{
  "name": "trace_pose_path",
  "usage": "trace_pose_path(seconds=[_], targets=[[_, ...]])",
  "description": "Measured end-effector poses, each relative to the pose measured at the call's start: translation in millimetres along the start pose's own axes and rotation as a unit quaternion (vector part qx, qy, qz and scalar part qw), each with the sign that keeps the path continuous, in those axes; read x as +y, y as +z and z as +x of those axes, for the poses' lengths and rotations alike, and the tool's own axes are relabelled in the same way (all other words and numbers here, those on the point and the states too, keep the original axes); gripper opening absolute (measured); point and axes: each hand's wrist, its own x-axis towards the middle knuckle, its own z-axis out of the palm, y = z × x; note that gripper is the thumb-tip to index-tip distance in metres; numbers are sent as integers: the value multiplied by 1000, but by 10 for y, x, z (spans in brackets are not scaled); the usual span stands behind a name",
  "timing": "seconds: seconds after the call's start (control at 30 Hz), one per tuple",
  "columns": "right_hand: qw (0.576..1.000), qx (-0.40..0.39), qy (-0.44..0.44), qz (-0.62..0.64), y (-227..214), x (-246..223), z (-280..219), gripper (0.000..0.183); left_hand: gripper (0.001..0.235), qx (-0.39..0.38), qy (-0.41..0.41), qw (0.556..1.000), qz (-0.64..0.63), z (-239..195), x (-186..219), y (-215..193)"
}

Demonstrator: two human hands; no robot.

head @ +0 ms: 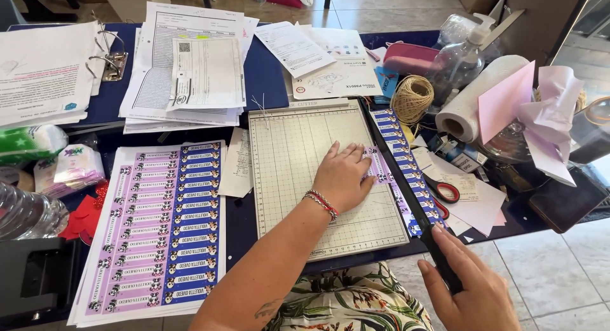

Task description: Using a manual paper trimmer to cut printed label sheets into individual strips and organizing the results.

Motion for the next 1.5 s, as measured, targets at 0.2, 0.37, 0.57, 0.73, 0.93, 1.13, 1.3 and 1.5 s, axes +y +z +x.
trace_pose_path(seconds=[0.2, 0.37, 0.57, 0.73, 0.93, 1.13, 1.3, 1.5], targets=[[1000, 1, 0, 2, 26, 7, -15, 60, 55, 13, 6, 1000, 11, 10, -12, 56], [1000, 10, 4, 3, 74, 37, -43, 59, 55, 7, 4, 1000, 16, 14, 10, 35], [999, 27, -26, 17, 88, 58, -53, 56, 56, 5, 2, 1000, 17, 14, 17, 31], [999, 26, -43, 7, 94, 101, -51, 55, 55, 6, 5, 1000, 18, 21, 9, 46], [999, 16, -28, 13, 76, 74, -41, 54, 55, 8, 3, 1000, 19, 18, 21, 35], [1000, 8, -17, 6, 77, 78, -47, 54, 56, 19, 6, 1000, 24, 13, 12, 64], [1000, 19, -23, 1, 98, 95, -53, 53, 54, 25, 9, 999, 24, 4, 14, 52], [1000, 7, -8, -6, 89, 77, -53, 54, 57, 5, 4, 1000, 27, 9, 23, 24]])
